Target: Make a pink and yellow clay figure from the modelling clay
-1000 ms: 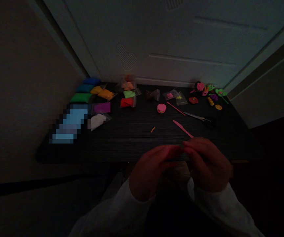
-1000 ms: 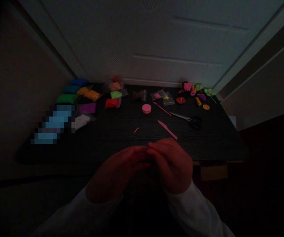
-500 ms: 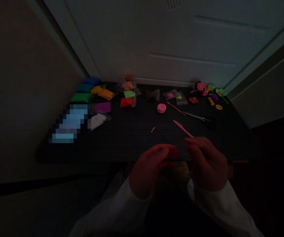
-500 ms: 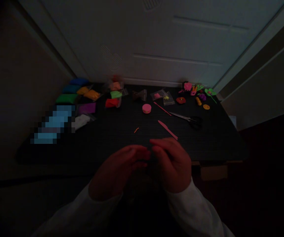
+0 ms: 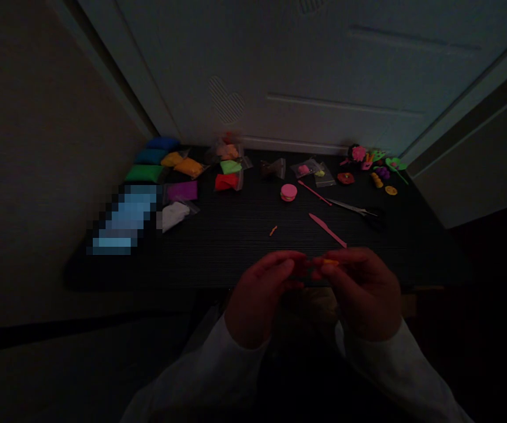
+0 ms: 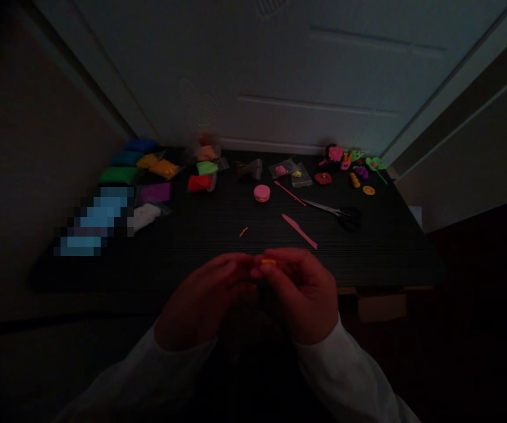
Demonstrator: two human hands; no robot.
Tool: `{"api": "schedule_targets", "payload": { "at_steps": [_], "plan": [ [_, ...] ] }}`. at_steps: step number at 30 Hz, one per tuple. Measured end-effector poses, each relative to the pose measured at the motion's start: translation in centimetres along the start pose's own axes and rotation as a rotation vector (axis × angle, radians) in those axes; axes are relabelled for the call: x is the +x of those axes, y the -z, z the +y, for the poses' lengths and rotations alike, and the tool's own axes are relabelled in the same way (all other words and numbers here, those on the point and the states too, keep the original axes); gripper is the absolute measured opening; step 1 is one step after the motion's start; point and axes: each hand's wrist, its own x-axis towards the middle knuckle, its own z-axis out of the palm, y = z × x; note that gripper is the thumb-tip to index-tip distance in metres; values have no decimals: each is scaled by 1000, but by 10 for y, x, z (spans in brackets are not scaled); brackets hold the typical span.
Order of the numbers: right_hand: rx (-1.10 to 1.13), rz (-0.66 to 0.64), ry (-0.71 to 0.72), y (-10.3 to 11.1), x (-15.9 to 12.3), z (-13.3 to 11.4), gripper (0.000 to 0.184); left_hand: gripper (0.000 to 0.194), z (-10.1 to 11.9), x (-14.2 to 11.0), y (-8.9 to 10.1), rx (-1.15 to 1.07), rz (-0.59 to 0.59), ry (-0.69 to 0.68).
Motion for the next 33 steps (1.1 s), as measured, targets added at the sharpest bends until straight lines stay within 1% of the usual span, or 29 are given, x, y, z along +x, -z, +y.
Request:
{"api": "schedule_targets", "payload": {
  "at_steps": [2, 4, 6, 7, 9, 11, 13, 16, 18, 20, 22, 25, 27, 29, 31, 33],
  "plan": [
    [-8, -21, -6, -1, 0, -3, 16, 13, -1, -1, 1, 53, 13, -13],
    [-51, -44, 10, -1, 1, -6, 13, 16, -2, -2, 2, 134, 21, -55],
    [-133, -67, 89, 0, 1, -5, 9, 19, -4, -4, 1, 171, 17, -87],
    [-180, -79, 138, 1, 2, -5, 8, 19, -4, -4, 0, 163, 4, -80],
    [-263, -107, 215, 1, 2, -2, 9, 18, -5, -5, -4, 103, -56, -15],
    [-312, -111, 225, 1, 2, 2, 13, 18, -7, -4, -7, 2, -127, 37],
    [-333, -87, 220, 0, 2, 5, 14, 20, -9, -3, -9, -67, -179, 44],
    [-370, -63, 247, -2, 1, 8, 15, 16, -12, -1, -5, -27, -208, 34],
    [-407, -76, 273, -2, -1, 8, 18, 16, -13, 1, -1, 28, -188, 44],
    [-421, -88, 293, -2, -3, 8, 23, 14, -14, 3, 2, 17, -150, 62],
    [-422, -88, 310, -1, -4, 6, 25, 11, -13, 4, 3, -74, -99, 64],
    [-469, -123, 344, 1, -4, 2, 26, 14, -11, 5, 1, -202, -31, 69],
    [-525, -179, 384, 2, -3, 0, 32, 14, -10, 5, 1, -216, -30, 78],
    [-569, -241, 430, 2, 0, -2, 36, 10, -10, 5, 1, -198, -48, 85],
    [-594, -281, 470, 2, 2, -2, 34, 5, -11, 6, 1, -201, -45, 77],
    [-623, -286, 516, 4, 4, 0, 32, 9, -12, 6, 0, -224, -21, 53]
  ]
}}
